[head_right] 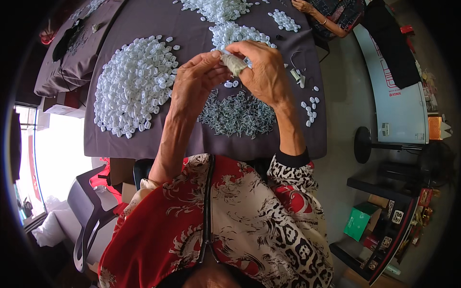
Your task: The person assembles plastic components by inserting pins into white plastic clips by hand and placing the assembled clips onto the table.
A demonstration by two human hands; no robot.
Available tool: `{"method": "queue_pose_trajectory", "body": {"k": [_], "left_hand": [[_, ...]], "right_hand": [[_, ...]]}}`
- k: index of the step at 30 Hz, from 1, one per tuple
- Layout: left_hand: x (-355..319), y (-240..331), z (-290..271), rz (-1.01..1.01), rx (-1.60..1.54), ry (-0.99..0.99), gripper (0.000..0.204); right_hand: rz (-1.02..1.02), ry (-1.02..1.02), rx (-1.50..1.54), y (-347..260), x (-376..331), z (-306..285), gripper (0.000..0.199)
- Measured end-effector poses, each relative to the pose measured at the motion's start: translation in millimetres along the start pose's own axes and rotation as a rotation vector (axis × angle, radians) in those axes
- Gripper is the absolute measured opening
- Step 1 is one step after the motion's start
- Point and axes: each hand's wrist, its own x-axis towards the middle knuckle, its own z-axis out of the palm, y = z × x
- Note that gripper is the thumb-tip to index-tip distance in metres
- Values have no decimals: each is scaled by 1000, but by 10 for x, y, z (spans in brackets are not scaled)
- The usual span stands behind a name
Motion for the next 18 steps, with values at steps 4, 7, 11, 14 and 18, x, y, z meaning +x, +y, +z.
{"method": "queue_pose_trajectory", "body": {"k": [4, 7, 11, 14, 18], "left_hand": [[-17, 18, 21, 27, 88, -19, 21], [-24, 21, 52, 49, 186, 7, 21], [-24, -25, 66, 67, 208, 28, 19], [-16, -38, 65, 110, 191, 11, 18], [-12, -37, 59, 134, 257, 32, 16]], "right_hand": [[201, -17, 168, -2, 16, 6, 15], [246, -10, 205, 26, -8, 13, 15], [267, 44, 239, 5, -26, 37, 14], [299, 55, 293, -6, -25, 38, 13], [347, 79, 295, -53, -27, 66, 12]]}}
